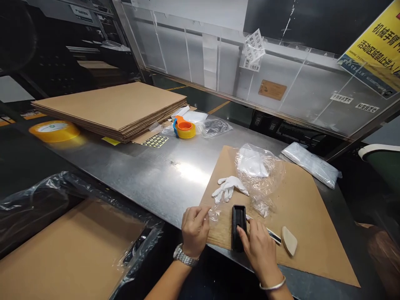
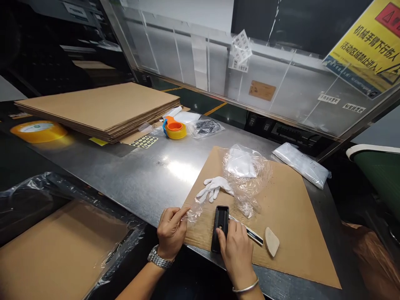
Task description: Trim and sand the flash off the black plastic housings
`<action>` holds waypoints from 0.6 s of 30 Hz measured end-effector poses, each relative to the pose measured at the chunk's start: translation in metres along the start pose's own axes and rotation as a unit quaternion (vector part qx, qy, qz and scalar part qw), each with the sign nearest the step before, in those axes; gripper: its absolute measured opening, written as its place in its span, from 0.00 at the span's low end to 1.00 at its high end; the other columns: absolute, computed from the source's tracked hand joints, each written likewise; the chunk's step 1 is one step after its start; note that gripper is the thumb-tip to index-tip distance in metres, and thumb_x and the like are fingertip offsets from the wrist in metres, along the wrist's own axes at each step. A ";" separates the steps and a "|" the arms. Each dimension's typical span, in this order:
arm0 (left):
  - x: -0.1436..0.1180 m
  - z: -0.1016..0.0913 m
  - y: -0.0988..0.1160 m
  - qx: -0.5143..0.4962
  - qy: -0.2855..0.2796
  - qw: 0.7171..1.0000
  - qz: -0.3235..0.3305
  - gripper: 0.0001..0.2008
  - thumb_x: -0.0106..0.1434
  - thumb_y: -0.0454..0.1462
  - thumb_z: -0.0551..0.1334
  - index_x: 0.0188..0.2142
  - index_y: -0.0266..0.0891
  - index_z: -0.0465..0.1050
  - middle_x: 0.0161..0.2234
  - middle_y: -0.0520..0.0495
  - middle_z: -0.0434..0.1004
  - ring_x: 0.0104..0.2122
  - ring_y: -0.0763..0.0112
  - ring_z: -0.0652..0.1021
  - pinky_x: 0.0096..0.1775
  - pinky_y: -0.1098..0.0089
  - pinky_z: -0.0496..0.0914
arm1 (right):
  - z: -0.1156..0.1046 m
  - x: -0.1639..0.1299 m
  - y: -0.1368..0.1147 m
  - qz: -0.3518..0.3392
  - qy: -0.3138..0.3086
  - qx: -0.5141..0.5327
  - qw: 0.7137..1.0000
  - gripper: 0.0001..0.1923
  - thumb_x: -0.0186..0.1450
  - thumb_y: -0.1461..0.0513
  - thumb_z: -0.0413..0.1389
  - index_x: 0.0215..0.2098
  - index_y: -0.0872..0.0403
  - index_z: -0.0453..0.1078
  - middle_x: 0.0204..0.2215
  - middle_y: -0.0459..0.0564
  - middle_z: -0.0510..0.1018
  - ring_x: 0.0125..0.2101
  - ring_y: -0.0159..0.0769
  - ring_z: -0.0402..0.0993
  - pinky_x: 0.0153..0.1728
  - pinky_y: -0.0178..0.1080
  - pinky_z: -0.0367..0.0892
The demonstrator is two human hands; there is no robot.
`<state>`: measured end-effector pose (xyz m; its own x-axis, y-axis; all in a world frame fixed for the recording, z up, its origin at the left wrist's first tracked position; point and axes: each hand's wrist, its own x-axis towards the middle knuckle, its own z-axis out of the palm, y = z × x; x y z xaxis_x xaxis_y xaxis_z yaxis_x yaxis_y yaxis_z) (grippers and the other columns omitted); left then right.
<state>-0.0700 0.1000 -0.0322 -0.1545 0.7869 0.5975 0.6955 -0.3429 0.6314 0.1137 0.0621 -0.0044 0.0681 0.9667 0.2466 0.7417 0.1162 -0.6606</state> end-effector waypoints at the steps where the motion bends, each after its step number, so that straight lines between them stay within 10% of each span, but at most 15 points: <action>1: -0.003 0.000 -0.003 0.011 -0.010 1.000 0.000 0.12 0.61 0.30 0.53 0.36 0.39 0.75 0.26 0.47 0.68 0.30 0.65 0.69 0.34 0.64 0.65 | 0.000 -0.004 0.007 0.017 0.004 -0.010 1.000 0.11 0.61 0.53 0.53 0.26 0.51 0.66 0.21 0.50 0.66 0.23 0.39 0.62 0.23 0.37 0.52; 8: -0.022 -0.005 0.000 0.051 -0.121 0.991 -0.029 0.12 0.60 0.31 0.53 0.39 0.38 0.74 0.27 0.46 0.75 0.29 0.65 0.74 0.34 0.66 0.68 | -0.022 -0.033 0.009 0.039 -0.113 0.056 0.991 0.14 0.66 0.54 0.45 0.28 0.51 0.66 0.19 0.46 0.68 0.20 0.34 0.64 0.22 0.34 0.57; 13: -0.011 -0.014 0.013 0.003 -0.211 0.977 -0.041 0.12 0.62 0.36 0.53 0.40 0.39 0.74 0.31 0.45 0.79 0.30 0.66 0.77 0.32 0.69 0.70 | -0.015 -0.047 -0.012 0.095 -0.294 0.266 0.913 0.19 0.65 0.49 0.45 0.31 0.53 0.70 0.24 0.47 0.72 0.27 0.34 0.67 0.28 0.33 0.60; 18: -0.005 -0.025 0.012 -0.054 -0.294 0.953 -0.039 0.12 0.63 0.36 0.53 0.40 0.41 0.74 0.35 0.47 0.81 0.32 0.68 0.79 0.34 0.72 0.73 | 0.002 -0.057 0.001 0.147 -0.270 0.247 0.919 0.23 0.65 0.48 0.44 0.27 0.55 0.68 0.20 0.45 0.69 0.21 0.30 0.62 0.22 0.31 0.56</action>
<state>-0.0784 0.0794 -0.0150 0.2402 0.9526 0.1866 0.6164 -0.2982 0.7288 0.1090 0.0073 -0.0205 -0.2226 0.9295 -0.2940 0.3425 -0.2078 -0.9162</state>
